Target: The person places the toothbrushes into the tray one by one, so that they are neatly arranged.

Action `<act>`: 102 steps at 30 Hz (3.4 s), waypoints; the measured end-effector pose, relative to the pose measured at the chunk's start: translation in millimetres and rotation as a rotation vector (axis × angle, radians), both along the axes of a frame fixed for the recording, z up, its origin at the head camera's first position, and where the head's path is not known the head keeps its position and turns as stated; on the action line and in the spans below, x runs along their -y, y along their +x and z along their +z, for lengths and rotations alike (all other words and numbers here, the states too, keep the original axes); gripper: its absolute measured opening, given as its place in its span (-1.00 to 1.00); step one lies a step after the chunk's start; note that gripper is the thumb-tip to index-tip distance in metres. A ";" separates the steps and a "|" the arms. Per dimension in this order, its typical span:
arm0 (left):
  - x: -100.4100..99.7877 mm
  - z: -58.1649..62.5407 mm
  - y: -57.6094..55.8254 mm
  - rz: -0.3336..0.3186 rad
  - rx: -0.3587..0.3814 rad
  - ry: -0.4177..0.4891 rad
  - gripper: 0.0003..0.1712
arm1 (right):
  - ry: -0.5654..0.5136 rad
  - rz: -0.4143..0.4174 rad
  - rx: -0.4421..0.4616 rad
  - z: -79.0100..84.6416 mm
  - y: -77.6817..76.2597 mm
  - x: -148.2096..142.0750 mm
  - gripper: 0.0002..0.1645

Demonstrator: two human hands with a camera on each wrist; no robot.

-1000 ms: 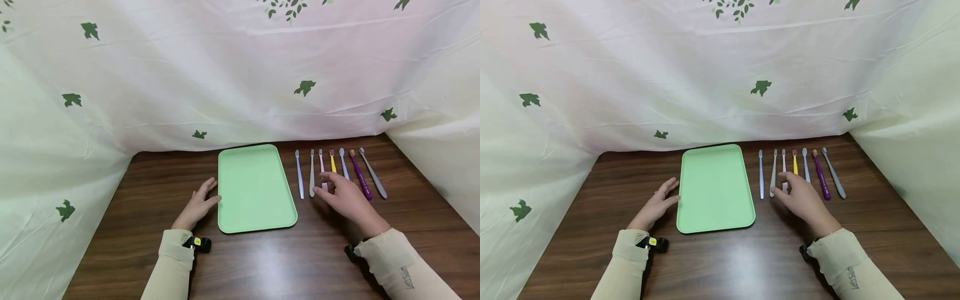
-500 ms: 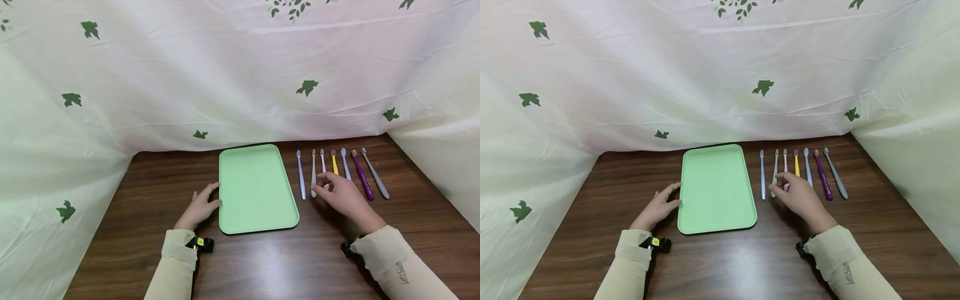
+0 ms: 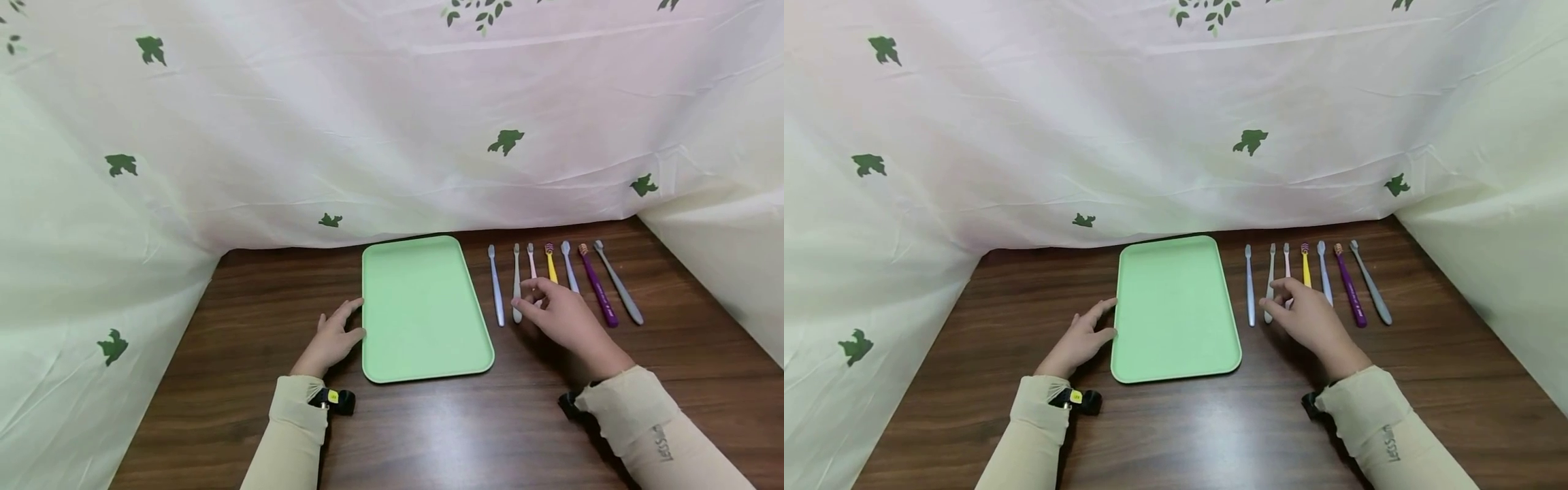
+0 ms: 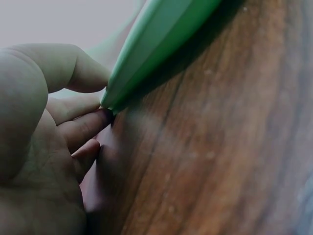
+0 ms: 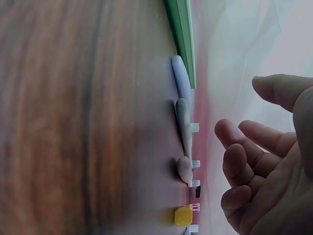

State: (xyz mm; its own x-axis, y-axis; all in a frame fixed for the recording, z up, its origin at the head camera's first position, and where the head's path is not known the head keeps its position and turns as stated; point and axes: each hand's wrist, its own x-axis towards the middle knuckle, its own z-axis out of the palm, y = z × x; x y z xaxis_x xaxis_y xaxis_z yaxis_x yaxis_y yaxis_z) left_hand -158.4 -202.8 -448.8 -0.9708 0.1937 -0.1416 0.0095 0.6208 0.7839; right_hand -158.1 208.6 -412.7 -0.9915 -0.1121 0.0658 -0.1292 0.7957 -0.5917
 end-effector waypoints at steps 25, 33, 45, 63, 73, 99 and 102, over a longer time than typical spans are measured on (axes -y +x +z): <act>-0.6 0.2 1.5 0.011 -0.008 0.000 -0.31 | -0.072 0.008 0.110 -3.4 -31.1 25.6 -0.49; -0.6 -4.7 4.0 0.022 0.010 0.010 -0.31 | -0.110 -0.001 0.111 5.7 -41.6 37.2 -0.45; 0.1 0.2 1.8 0.003 -0.011 0.009 -0.32 | -0.071 -0.018 0.122 5.1 -47.5 31.8 -0.46; 1.3 -1.3 -1.0 0.006 -0.017 0.018 -0.33 | -0.086 -0.053 0.208 1.0 -50.7 21.3 -0.41; 2.1 -3.0 -0.2 0.022 -0.007 0.021 -0.36 | -0.024 -0.077 0.232 -2.8 -51.2 16.2 -0.54; 1.5 -3.3 -1.1 0.009 -0.039 0.025 -0.38 | 0.073 0.026 0.206 -11.4 -57.4 24.3 -0.50; 1.5 -3.2 -1.0 0.010 -0.032 0.026 -0.38 | 0.079 0.026 0.218 -12.2 -57.7 25.7 -0.47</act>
State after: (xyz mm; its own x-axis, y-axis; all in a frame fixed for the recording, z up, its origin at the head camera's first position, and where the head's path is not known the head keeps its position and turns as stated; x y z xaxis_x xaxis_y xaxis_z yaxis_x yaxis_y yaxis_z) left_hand -159.3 -204.3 -452.0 -0.9767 0.1867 -0.1060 0.0281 0.6006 0.7990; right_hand -215.8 182.9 -424.9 -0.9779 -0.1343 -0.1601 -0.0262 0.8387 -0.5439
